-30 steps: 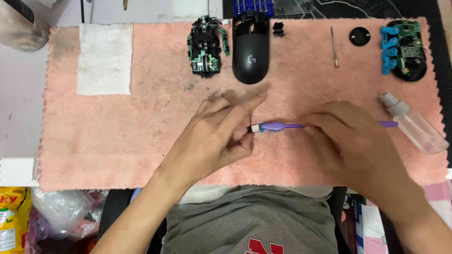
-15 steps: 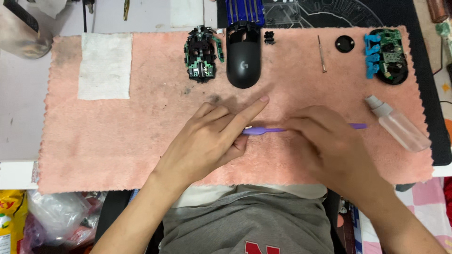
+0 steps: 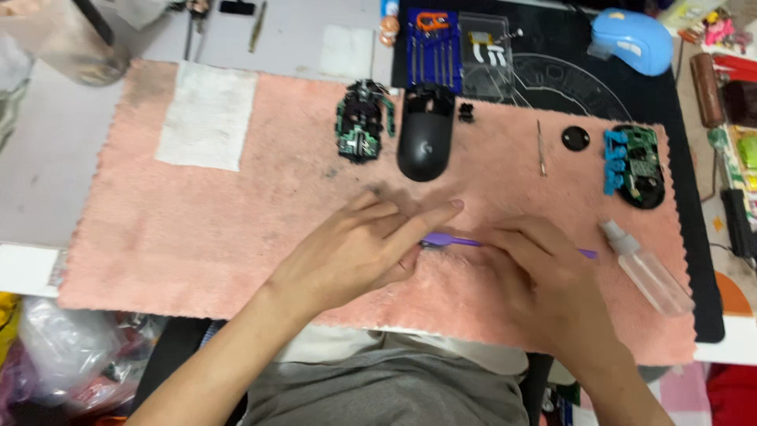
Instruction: The person cleans the interior and exterior of a disassembled black computer mouse shell using a purple toothbrush and a spray bottle. They spray liquid onto the shell and scrub various surfaces, including the sensor area and side grips, while other mouse components rest on a pink towel.
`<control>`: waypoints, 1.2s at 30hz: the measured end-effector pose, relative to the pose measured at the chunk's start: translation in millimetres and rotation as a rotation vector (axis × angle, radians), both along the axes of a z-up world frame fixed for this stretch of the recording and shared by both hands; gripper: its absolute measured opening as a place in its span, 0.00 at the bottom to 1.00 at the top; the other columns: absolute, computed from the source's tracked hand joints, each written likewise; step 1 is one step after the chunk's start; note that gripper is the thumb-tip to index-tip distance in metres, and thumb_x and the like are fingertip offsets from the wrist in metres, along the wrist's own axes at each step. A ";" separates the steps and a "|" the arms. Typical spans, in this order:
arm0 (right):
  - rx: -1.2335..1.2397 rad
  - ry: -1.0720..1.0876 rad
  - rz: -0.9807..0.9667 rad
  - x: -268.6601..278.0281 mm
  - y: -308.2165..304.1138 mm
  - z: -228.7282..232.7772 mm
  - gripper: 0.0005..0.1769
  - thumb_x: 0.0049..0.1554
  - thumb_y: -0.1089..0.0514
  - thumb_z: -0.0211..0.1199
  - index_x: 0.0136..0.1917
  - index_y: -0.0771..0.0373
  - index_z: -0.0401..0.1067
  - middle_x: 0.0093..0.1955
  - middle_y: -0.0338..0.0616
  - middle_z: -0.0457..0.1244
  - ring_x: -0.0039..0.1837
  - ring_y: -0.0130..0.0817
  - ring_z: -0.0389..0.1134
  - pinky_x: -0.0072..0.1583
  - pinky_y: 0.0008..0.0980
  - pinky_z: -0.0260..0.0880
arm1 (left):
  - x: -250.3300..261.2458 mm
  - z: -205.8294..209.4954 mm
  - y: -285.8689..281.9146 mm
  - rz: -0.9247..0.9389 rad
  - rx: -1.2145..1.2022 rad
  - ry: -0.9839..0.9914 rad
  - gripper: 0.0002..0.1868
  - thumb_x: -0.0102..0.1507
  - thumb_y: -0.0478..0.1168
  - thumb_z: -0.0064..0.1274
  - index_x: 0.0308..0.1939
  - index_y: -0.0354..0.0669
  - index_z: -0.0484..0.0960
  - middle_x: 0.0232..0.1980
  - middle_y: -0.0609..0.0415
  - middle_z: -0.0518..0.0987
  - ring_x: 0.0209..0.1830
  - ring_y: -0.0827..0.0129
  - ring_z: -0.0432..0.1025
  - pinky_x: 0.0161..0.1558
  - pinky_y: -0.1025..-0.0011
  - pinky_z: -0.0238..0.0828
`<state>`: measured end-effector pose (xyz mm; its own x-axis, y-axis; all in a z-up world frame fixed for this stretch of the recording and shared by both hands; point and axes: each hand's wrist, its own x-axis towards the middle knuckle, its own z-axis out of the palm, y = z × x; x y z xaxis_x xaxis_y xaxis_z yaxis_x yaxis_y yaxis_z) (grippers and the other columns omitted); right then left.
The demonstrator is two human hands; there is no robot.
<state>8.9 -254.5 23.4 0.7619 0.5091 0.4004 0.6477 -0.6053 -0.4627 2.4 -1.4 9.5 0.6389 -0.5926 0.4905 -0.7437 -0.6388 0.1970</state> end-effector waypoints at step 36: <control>0.081 0.078 -0.081 5.0 -10.8 -13.9 0.09 0.59 0.60 0.60 0.49 0.56 0.80 0.51 0.35 0.70 0.56 0.32 0.71 0.61 0.32 0.69 | -2.3 1.7 -2.5 0.033 -0.394 0.370 0.44 0.51 0.30 0.63 0.72 0.48 0.67 0.29 0.68 0.77 0.34 0.73 0.74 0.56 0.69 0.63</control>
